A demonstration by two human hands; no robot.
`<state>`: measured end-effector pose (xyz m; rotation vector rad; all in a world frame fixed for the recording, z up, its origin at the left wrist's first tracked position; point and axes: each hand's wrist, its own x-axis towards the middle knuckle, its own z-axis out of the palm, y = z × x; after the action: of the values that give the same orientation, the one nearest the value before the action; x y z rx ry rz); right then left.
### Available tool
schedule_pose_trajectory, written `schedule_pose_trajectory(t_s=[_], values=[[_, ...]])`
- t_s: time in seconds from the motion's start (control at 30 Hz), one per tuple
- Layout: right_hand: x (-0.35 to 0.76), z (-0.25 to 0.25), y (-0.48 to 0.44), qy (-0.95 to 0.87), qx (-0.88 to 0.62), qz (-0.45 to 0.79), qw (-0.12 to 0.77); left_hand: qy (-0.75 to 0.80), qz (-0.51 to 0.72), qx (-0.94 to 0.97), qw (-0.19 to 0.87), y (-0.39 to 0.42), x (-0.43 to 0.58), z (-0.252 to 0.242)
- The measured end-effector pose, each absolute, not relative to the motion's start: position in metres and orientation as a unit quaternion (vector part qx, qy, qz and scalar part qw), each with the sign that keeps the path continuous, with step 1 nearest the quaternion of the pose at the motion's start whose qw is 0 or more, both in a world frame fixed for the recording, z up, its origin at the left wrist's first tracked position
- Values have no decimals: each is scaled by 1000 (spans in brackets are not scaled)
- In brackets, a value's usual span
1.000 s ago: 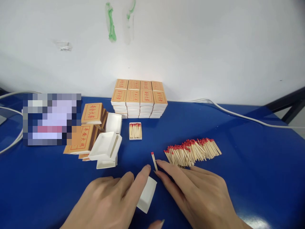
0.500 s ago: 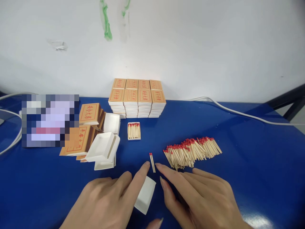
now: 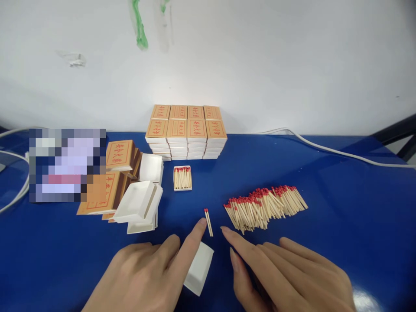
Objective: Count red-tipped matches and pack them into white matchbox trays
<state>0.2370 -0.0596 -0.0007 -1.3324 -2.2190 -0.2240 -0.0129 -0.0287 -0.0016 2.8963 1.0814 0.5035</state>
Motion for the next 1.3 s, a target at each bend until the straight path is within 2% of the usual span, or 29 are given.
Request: schedule_pose_trajectory(t_s=[0.2, 0.87, 1.3], values=[[240, 1, -56, -823, -490, -116, 264, 358, 145, 922, 1, -29, -11, 1], [242, -13, -67, -839, -493, -91, 213, 348, 153, 925, 3, -28, -10, -2], [235, -7, -68, -806, -542, -43, 235, 355, 153, 922, 5, -31, -10, -1]])
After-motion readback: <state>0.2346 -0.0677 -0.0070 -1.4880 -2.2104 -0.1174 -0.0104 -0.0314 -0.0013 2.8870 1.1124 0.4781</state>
